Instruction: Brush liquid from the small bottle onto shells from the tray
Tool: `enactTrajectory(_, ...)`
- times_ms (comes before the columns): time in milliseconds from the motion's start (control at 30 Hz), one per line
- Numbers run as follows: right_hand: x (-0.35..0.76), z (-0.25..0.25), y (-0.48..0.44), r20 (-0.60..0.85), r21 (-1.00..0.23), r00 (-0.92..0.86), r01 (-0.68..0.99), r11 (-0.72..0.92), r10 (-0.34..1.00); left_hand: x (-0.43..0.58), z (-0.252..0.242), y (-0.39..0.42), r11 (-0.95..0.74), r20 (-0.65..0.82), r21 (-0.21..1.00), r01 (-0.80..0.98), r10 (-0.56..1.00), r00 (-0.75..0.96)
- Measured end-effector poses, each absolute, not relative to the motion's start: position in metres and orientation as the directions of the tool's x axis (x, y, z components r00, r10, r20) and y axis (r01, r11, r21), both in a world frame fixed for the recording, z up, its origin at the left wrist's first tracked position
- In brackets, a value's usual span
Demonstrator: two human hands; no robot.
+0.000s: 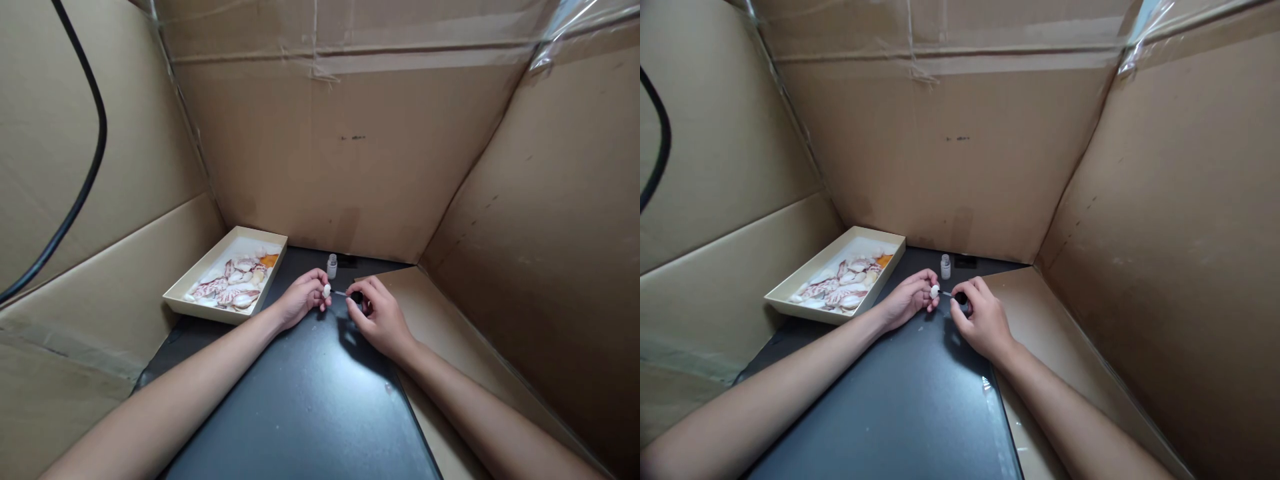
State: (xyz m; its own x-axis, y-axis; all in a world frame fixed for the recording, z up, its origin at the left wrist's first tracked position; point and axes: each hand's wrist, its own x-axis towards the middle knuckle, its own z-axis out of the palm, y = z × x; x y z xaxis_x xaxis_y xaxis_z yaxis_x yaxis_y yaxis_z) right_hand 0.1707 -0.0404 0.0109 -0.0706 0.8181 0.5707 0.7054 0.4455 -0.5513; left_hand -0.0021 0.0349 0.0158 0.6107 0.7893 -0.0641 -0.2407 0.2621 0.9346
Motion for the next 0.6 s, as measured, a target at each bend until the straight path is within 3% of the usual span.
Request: enactTrajectory(600, 0.1712, 0.0097, -0.0404, 0.577, -0.557, -0.121, 0.665, 0.498, 0.808, -0.0009, 0.0142, 0.0345, 0.238, -0.054, 0.943, -0.234, 0.801, 0.596)
